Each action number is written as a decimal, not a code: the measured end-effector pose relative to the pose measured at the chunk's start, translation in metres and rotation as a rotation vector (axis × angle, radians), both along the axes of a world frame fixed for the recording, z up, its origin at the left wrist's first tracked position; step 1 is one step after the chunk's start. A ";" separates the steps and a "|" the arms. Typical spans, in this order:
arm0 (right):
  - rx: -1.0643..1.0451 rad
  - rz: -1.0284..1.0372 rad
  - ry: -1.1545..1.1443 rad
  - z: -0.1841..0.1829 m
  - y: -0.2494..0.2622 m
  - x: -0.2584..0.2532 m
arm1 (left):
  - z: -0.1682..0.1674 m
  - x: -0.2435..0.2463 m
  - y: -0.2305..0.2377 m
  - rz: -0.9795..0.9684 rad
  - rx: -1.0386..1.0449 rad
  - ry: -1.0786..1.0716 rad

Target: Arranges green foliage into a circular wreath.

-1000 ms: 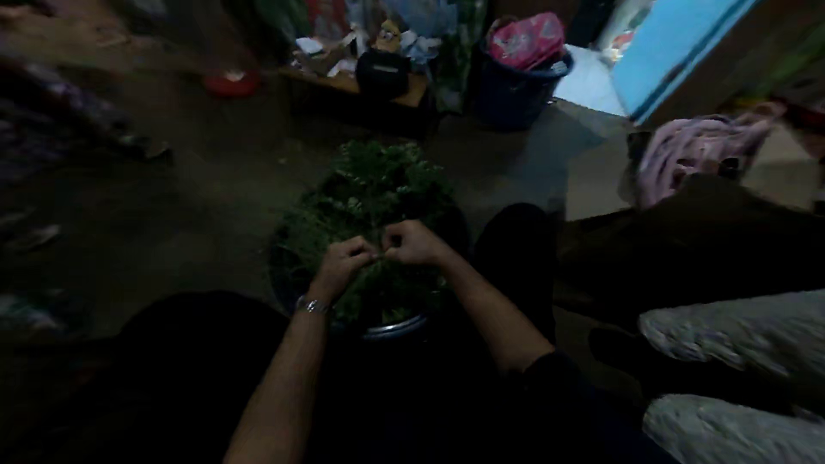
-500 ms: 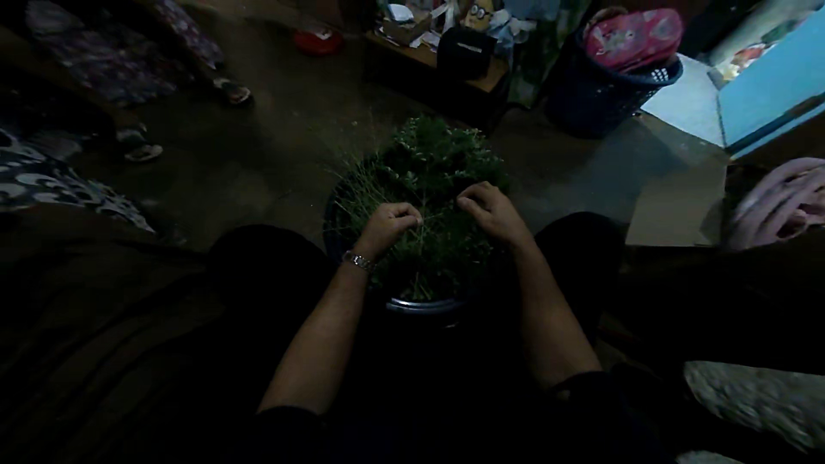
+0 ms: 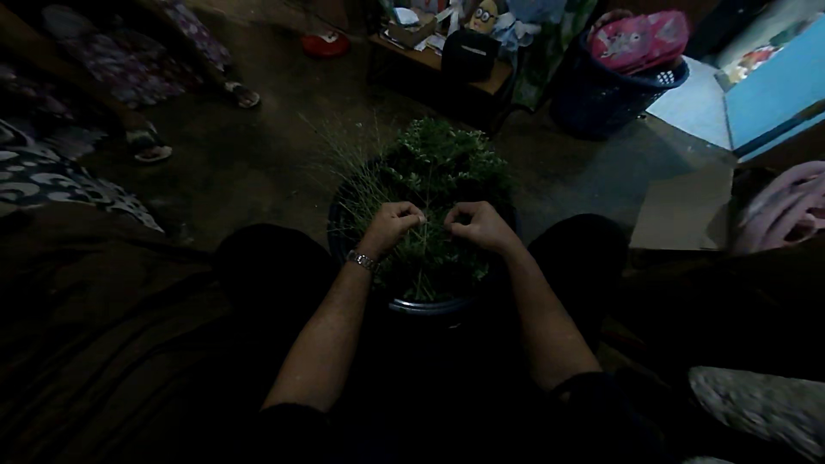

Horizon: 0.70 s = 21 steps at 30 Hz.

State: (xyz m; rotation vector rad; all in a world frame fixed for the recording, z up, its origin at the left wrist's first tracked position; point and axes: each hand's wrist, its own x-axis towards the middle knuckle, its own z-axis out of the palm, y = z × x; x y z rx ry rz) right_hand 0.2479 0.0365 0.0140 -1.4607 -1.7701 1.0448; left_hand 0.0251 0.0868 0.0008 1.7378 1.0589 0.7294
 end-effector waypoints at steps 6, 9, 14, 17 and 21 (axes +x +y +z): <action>-0.013 -0.116 -0.012 0.007 -0.001 0.003 | 0.003 0.003 -0.001 0.014 0.005 0.022; 0.001 -0.187 -0.016 0.009 0.000 0.010 | 0.003 -0.001 0.001 0.048 -0.004 0.017; 0.154 -0.400 -0.026 0.005 0.004 0.022 | 0.002 -0.007 0.004 0.109 0.001 -0.042; 0.355 -0.395 -0.142 -0.007 0.008 0.022 | 0.001 -0.007 0.004 0.146 0.002 -0.064; 0.366 -0.124 -0.200 -0.014 0.007 0.004 | 0.004 -0.001 0.000 0.173 -0.011 -0.016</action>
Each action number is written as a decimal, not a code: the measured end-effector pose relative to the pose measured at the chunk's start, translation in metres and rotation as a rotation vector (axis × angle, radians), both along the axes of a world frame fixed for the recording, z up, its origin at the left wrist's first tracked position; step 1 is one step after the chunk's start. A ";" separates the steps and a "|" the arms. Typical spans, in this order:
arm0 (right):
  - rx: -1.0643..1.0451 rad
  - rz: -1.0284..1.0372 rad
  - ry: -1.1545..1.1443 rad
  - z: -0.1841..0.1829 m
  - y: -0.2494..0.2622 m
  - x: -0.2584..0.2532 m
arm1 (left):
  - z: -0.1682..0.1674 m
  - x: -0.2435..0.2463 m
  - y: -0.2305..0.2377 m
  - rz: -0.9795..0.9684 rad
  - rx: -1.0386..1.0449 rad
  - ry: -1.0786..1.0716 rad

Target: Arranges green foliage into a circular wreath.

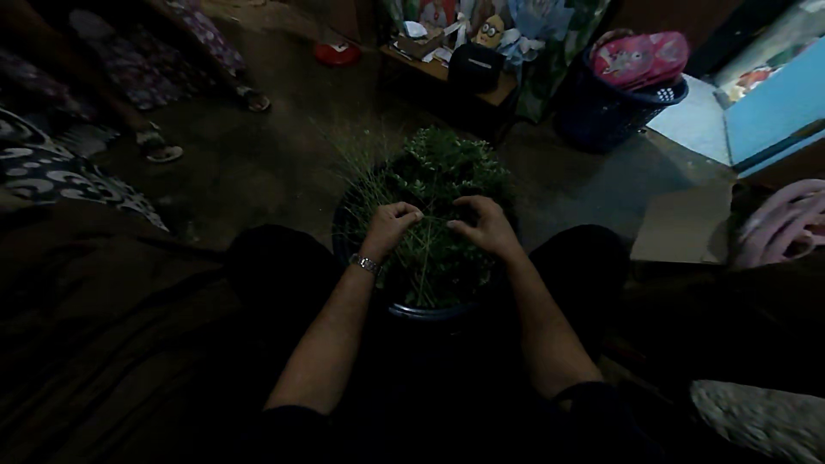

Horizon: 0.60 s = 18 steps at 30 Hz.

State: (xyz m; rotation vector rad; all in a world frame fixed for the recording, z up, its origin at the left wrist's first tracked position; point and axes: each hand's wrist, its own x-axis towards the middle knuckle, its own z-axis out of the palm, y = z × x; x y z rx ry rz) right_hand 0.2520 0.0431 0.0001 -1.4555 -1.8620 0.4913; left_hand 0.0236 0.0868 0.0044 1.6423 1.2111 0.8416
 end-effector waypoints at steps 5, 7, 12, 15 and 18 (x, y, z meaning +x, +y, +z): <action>-0.113 0.088 0.066 0.003 -0.007 -0.022 | 0.007 0.003 -0.008 -0.019 -0.018 0.090; -0.081 0.086 0.056 0.003 -0.008 -0.024 | 0.004 0.003 -0.007 -0.068 0.028 0.165; -0.043 0.094 0.014 -0.002 -0.006 -0.022 | -0.021 0.002 0.001 -0.257 0.408 0.267; -0.078 0.076 0.042 0.001 -0.007 -0.019 | -0.022 0.004 0.003 -0.276 0.394 0.233; -0.171 0.005 0.091 0.013 -0.008 -0.013 | -0.016 -0.001 0.007 -0.266 0.334 0.255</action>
